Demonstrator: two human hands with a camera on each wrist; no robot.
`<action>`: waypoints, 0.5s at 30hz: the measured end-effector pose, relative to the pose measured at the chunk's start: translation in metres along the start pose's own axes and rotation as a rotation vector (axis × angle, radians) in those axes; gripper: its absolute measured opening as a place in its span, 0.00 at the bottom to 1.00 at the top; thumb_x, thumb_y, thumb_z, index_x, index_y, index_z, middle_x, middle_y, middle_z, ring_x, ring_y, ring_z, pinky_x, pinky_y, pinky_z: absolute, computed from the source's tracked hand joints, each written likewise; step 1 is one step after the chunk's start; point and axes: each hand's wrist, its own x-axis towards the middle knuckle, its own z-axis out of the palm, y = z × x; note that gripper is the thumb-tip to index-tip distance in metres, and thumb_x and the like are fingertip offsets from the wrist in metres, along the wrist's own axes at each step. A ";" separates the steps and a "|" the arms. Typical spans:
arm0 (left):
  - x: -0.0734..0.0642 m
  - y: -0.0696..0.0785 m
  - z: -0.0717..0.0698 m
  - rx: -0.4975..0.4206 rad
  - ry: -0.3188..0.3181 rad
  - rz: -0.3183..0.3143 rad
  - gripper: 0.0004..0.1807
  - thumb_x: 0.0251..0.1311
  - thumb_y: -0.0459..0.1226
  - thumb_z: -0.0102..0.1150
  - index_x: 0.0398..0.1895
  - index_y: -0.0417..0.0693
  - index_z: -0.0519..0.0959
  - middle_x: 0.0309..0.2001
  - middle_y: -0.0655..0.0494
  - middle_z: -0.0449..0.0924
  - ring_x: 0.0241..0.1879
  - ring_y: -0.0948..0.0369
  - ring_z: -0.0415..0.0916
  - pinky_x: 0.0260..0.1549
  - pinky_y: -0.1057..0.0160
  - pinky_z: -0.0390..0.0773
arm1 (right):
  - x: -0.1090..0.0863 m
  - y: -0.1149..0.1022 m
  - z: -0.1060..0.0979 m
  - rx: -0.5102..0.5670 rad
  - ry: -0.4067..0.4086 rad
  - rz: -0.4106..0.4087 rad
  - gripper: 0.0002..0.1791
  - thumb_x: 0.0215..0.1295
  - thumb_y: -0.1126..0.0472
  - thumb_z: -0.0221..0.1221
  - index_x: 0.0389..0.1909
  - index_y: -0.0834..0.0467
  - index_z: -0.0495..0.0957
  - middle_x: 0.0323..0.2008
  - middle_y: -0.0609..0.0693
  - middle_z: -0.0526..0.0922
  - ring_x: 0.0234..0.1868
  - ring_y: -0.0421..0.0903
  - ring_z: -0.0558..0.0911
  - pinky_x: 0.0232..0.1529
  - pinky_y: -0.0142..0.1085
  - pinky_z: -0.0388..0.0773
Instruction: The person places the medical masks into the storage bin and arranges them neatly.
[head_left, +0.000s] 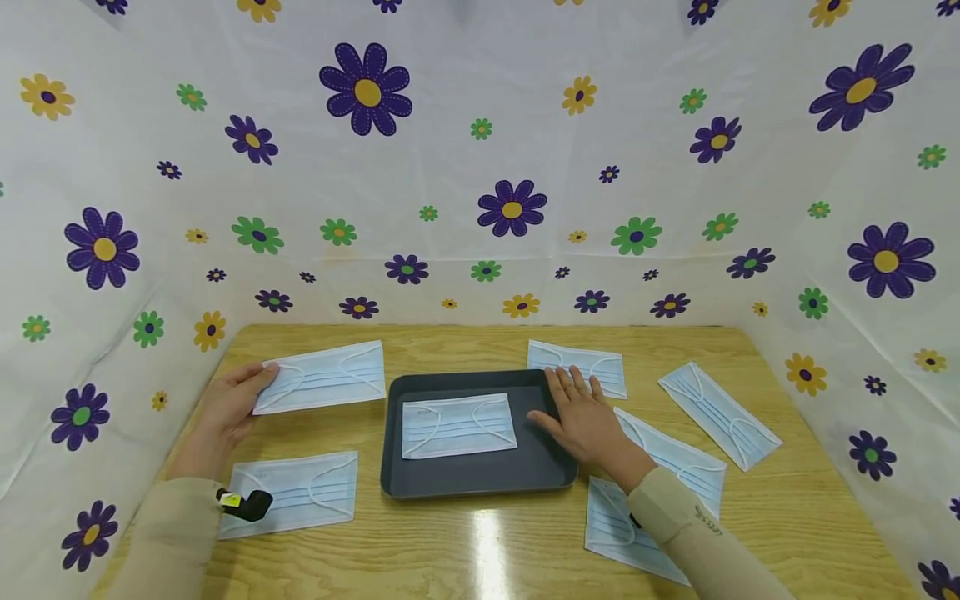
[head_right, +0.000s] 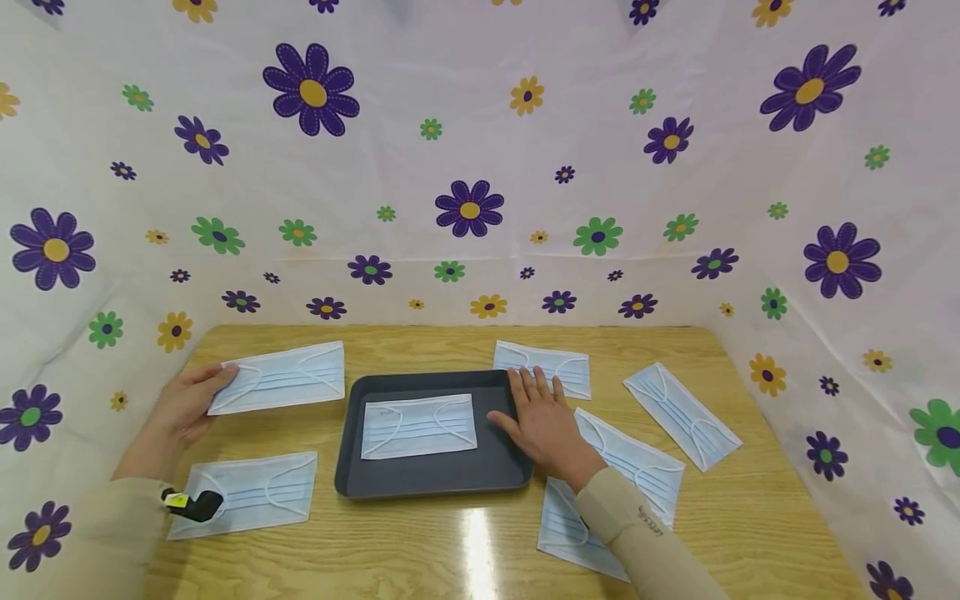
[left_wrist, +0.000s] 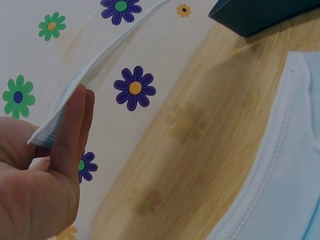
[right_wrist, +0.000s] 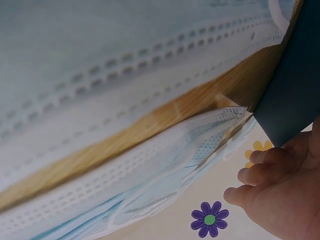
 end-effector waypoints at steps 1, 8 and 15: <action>-0.001 0.000 0.002 0.000 -0.002 0.000 0.44 0.75 0.49 0.59 0.84 0.39 0.53 0.58 0.55 0.70 0.37 0.73 0.81 0.41 0.74 0.85 | 0.000 0.000 0.000 0.002 0.002 0.000 0.49 0.79 0.34 0.49 0.84 0.64 0.50 0.82 0.67 0.56 0.84 0.67 0.52 0.81 0.67 0.48; -0.007 -0.002 0.021 -0.005 -0.033 0.000 0.42 0.76 0.48 0.60 0.83 0.38 0.56 0.57 0.57 0.71 0.38 0.73 0.80 0.42 0.75 0.85 | -0.001 0.001 0.001 0.018 0.011 -0.001 0.49 0.79 0.34 0.50 0.84 0.65 0.50 0.82 0.68 0.56 0.84 0.67 0.52 0.81 0.68 0.48; -0.017 0.001 0.052 0.025 -0.059 0.016 0.37 0.78 0.46 0.56 0.82 0.38 0.59 0.73 0.41 0.64 0.41 0.72 0.78 0.42 0.75 0.84 | 0.000 0.001 0.002 0.016 0.002 0.004 0.49 0.79 0.34 0.50 0.84 0.65 0.49 0.82 0.67 0.55 0.84 0.67 0.51 0.81 0.67 0.47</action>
